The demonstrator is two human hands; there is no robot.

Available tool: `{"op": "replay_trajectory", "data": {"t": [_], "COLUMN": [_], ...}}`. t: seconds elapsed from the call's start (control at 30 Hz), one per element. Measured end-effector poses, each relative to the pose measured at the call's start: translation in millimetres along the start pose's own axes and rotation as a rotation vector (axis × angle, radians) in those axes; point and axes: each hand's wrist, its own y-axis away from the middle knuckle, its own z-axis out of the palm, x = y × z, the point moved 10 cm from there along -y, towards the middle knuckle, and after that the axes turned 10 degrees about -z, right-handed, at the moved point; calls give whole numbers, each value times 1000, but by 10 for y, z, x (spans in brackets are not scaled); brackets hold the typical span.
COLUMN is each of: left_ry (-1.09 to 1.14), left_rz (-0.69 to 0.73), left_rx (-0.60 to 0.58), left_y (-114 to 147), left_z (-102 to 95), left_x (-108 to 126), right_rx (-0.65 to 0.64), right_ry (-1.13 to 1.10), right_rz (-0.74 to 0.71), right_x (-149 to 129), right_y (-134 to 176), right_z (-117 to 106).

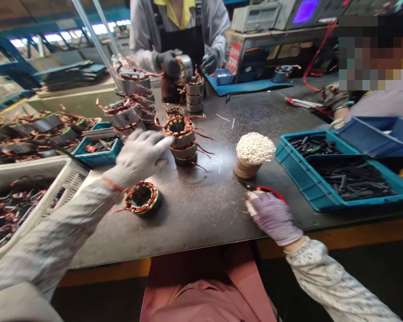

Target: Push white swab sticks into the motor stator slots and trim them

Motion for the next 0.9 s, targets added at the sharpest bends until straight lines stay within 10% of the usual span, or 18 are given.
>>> {"op": "replay_trajectory", "data": {"t": [0.13, 0.27, 0.5, 0.73, 0.9], "left_ry": [-29, 40, 122, 397, 374], "left_rz": [-190, -145, 32, 541, 459], "left_rx": [-194, -133, 72, -149, -129], "left_y": [-902, -1074, -125, 1088, 1366], "left_z": [296, 249, -327, 539, 768], "left_x": [289, 341, 568, 1538, 1684], "right_rx": [166, 249, 286, 290, 330], "right_ry": [-141, -197, -279, -296, -338], "right_rz": [-84, 128, 362, 210, 257], "right_x": [-234, 105, 709, 673, 747], "right_y": [122, 201, -352, -848, -706], "right_z": [-4, -216, -646, -531, -555]}}
